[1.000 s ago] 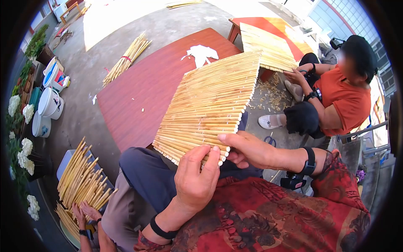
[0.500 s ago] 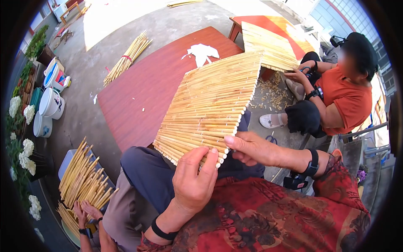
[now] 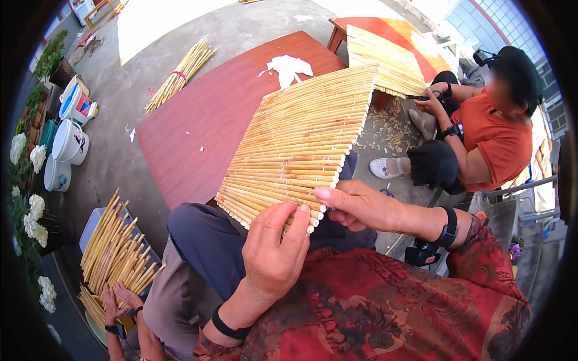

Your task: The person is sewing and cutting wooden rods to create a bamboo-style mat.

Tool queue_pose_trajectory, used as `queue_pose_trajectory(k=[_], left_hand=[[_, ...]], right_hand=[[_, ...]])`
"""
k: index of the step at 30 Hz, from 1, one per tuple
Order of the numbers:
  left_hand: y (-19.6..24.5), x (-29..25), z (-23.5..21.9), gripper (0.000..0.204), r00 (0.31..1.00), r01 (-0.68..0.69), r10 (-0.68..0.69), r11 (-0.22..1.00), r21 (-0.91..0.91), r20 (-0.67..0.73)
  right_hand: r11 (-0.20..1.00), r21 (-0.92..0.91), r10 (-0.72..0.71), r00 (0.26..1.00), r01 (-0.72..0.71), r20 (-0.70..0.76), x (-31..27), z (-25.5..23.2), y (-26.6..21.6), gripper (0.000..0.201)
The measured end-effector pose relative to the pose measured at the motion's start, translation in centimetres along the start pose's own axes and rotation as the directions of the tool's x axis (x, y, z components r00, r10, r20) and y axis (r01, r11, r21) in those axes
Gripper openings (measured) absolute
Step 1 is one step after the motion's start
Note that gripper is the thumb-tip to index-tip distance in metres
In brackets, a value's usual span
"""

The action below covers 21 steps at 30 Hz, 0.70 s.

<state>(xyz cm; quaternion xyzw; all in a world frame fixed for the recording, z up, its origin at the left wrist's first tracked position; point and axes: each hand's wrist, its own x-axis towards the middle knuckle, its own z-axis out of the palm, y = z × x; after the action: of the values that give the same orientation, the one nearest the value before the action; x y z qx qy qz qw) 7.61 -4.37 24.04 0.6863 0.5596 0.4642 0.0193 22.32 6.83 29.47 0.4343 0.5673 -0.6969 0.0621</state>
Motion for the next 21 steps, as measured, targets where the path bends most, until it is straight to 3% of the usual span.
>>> queue_pose_trajectory(k=[21], left_hand=[[-0.4, 0.0, 0.1, 0.041, 0.996, -0.052, 0.051, 0.998, -0.016, -0.076]], right_hand=[[0.995, -0.093, 0.039, 0.999, -0.041, -0.021, -0.1, 0.4, -1.1, 0.055]])
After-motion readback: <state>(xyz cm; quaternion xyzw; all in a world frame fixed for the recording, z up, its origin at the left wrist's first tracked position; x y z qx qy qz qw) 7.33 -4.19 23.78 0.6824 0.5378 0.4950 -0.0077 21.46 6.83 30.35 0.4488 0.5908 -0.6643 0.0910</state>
